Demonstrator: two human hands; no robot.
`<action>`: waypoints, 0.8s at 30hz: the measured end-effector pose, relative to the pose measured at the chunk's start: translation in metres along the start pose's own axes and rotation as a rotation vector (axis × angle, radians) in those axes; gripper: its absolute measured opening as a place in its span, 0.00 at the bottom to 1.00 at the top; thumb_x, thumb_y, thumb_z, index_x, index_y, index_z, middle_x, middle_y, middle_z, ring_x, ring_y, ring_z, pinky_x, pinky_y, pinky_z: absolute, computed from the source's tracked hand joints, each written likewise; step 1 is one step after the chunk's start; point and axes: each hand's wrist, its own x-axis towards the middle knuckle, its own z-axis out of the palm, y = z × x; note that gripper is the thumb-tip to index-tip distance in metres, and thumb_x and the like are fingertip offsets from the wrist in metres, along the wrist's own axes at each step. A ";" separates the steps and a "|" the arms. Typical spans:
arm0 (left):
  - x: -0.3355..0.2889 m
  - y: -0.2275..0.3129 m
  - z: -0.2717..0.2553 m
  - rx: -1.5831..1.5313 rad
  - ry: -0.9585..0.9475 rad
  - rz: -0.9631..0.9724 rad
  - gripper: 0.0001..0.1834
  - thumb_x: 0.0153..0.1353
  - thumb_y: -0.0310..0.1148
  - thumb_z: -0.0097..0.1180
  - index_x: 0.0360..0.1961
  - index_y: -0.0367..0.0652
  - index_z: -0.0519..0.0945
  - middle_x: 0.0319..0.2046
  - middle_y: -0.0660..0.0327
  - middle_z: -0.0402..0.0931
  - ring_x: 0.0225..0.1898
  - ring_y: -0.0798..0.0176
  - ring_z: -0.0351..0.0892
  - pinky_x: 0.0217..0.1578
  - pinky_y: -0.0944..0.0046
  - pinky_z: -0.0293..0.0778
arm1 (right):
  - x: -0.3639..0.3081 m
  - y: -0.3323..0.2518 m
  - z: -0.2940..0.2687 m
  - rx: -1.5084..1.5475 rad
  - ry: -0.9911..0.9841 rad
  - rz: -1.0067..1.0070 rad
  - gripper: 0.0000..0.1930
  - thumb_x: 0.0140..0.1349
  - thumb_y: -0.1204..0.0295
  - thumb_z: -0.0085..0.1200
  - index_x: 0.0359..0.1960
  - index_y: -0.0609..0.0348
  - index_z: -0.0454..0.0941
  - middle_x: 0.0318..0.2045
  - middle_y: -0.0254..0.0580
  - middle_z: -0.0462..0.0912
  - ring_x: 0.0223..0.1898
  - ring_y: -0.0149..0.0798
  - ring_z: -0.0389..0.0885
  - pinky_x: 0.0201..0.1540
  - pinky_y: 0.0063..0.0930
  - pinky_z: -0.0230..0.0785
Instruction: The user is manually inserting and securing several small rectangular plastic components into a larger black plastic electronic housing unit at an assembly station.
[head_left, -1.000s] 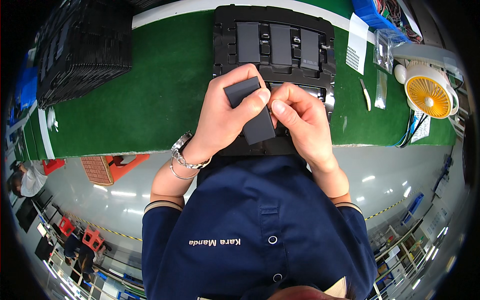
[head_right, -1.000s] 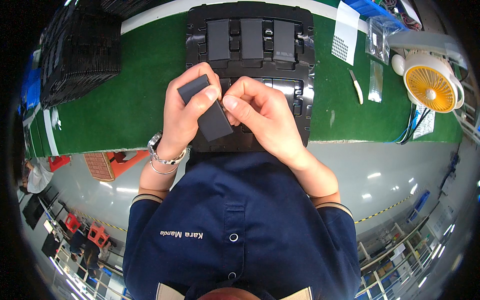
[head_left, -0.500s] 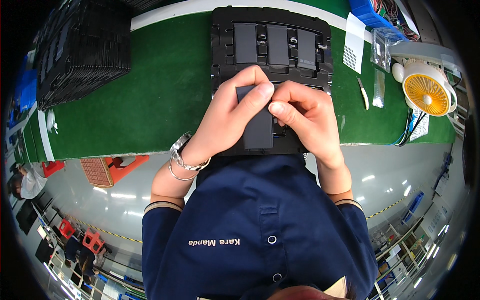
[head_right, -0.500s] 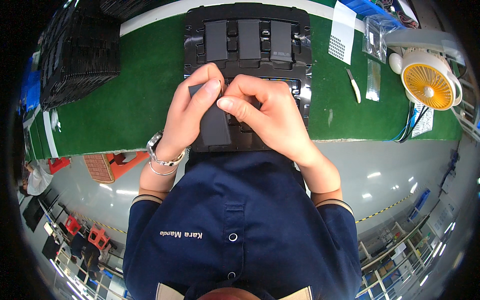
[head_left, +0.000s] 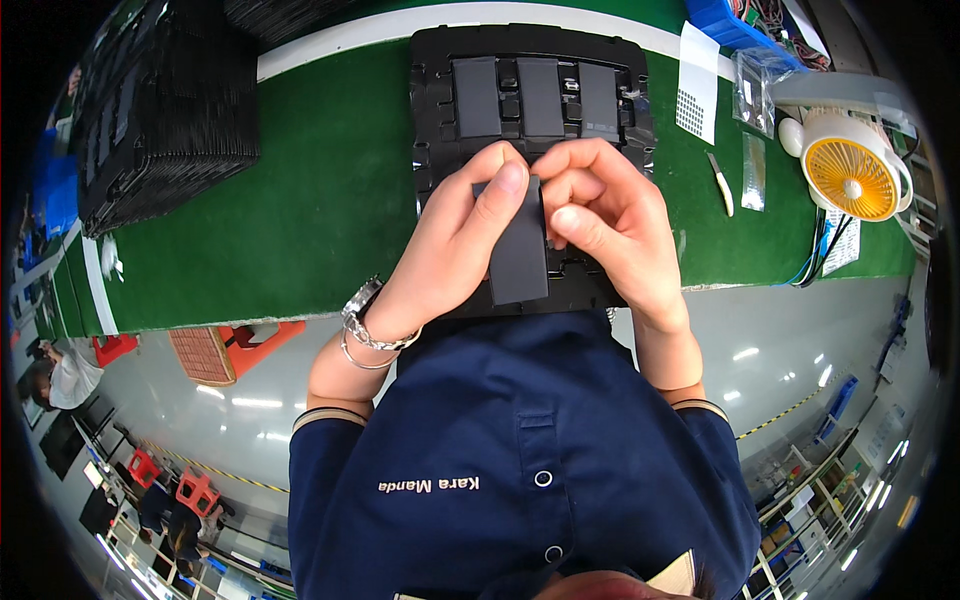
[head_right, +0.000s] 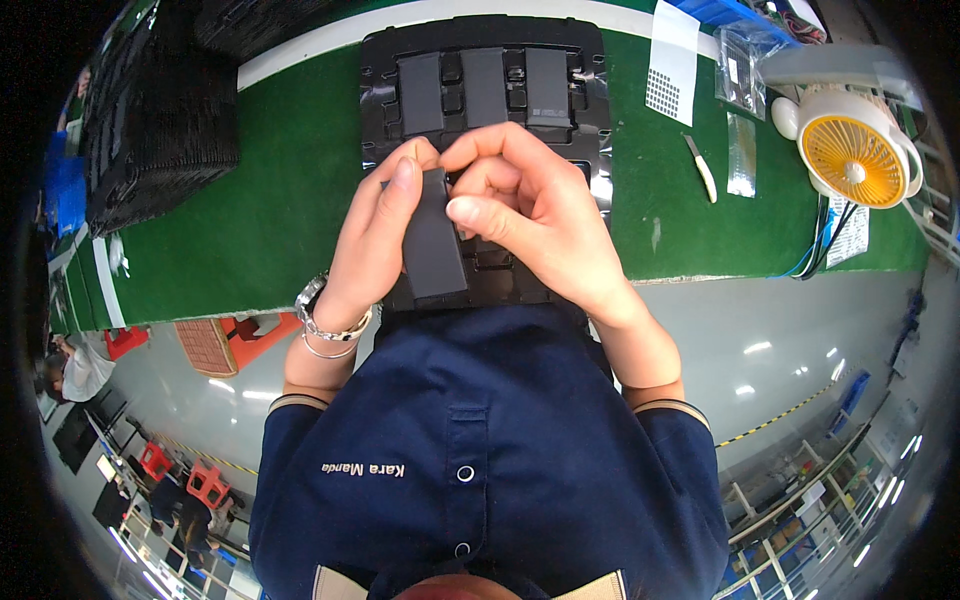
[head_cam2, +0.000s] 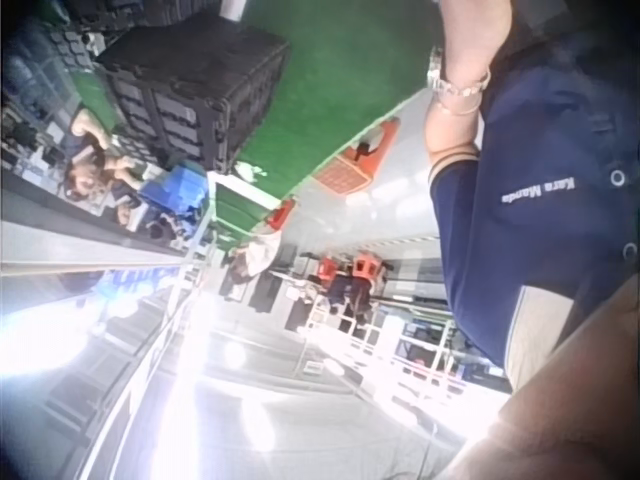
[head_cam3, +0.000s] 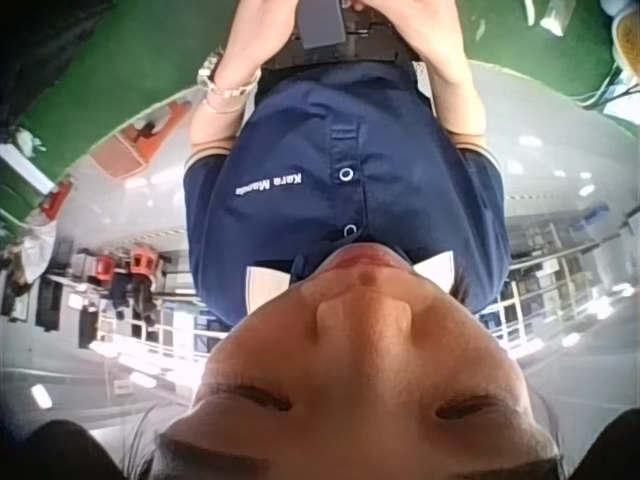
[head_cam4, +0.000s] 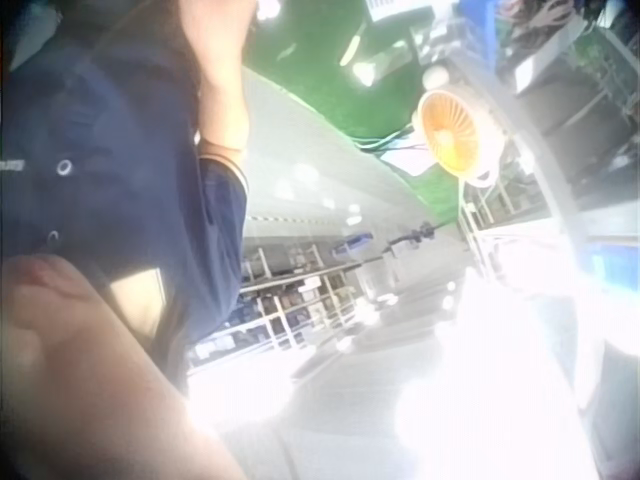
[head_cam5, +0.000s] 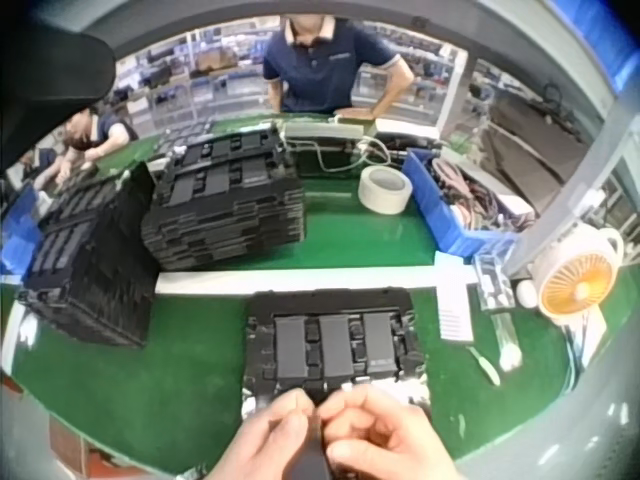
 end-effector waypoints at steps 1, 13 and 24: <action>0.000 -0.005 0.002 0.080 0.035 0.063 0.27 0.72 0.54 0.36 0.37 0.37 0.71 0.31 0.66 0.69 0.37 0.75 0.66 0.40 0.72 0.64 | 0.000 -0.002 0.000 0.000 0.019 -0.016 0.08 0.63 0.73 0.56 0.42 0.63 0.76 0.28 0.28 0.75 0.28 0.20 0.71 0.32 0.16 0.65; -0.031 -0.034 -0.026 0.997 0.427 0.138 0.27 0.65 0.37 0.52 0.62 0.34 0.66 0.58 0.47 0.68 0.60 0.45 0.65 0.61 0.53 0.60 | -0.042 0.018 -0.069 -1.404 0.174 -0.958 0.07 0.46 0.77 0.60 0.29 0.57 0.77 0.34 0.39 0.84 0.39 0.40 0.82 0.43 0.36 0.74; -0.038 -0.017 -0.010 0.518 0.486 0.088 0.32 0.58 0.21 0.57 0.65 0.35 0.64 0.60 0.52 0.68 0.55 0.62 0.71 0.51 0.66 0.68 | -0.057 0.023 -0.082 -1.391 -0.015 -0.704 0.10 0.50 0.67 0.63 0.31 0.56 0.78 0.47 0.32 0.83 0.55 0.43 0.76 0.62 0.49 0.61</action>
